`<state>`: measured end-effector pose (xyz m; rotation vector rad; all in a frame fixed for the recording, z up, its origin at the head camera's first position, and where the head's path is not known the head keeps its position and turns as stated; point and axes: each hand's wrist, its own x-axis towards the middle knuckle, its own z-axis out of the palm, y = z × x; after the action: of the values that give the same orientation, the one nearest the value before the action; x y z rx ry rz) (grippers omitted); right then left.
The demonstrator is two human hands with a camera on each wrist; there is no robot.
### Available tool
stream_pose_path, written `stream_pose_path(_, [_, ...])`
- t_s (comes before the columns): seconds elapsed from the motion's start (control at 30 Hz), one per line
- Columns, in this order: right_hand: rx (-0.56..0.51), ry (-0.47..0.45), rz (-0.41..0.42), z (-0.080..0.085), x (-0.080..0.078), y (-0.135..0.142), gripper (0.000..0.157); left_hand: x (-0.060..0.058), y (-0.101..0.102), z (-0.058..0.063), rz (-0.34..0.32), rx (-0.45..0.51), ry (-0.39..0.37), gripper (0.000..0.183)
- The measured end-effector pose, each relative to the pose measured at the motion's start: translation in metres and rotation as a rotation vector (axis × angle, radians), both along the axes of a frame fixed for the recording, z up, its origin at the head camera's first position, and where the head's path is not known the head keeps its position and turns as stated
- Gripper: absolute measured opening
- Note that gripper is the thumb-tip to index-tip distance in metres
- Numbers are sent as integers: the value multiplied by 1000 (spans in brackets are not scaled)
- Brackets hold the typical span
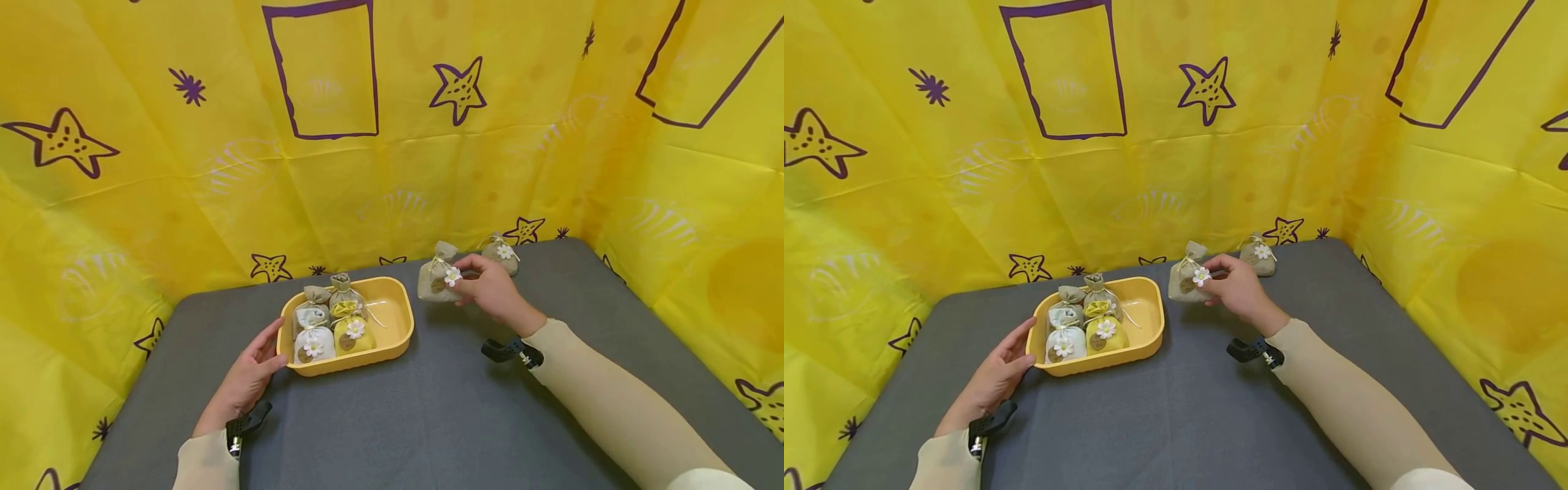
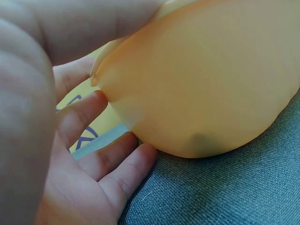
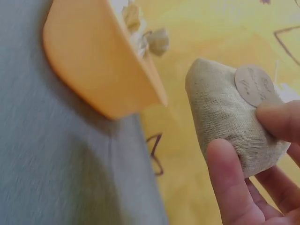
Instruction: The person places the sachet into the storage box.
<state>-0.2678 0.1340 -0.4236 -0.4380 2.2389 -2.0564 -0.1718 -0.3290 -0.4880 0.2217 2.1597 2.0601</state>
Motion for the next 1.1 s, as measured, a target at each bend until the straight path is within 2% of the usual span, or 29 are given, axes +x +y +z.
stream_pose_path(0.17, [-15, 16, 20, 11, 0, -18, 23, 1, 1, 0, 3, -4, 4, 73])
stream_pose_path(0.4, [68, 29, 34, 18, -2, -44, 22, 1, 0, 0, 11, -6, -2, 74])
stream_pose_path(0.6, [115, 77, 10, 14, -4, -64, 24, 0, -1, 1, 3, -6, -2, 74])
stream_pose_path(0.8, [209, 145, -47, 6, -9, -78, 24, 0, 0, 1, 7, -10, -11, 74])
stream_pose_path(1.1, [261, 155, -83, 0, -13, -92, 22, 0, 0, 1, 7, -4, -6, 74])
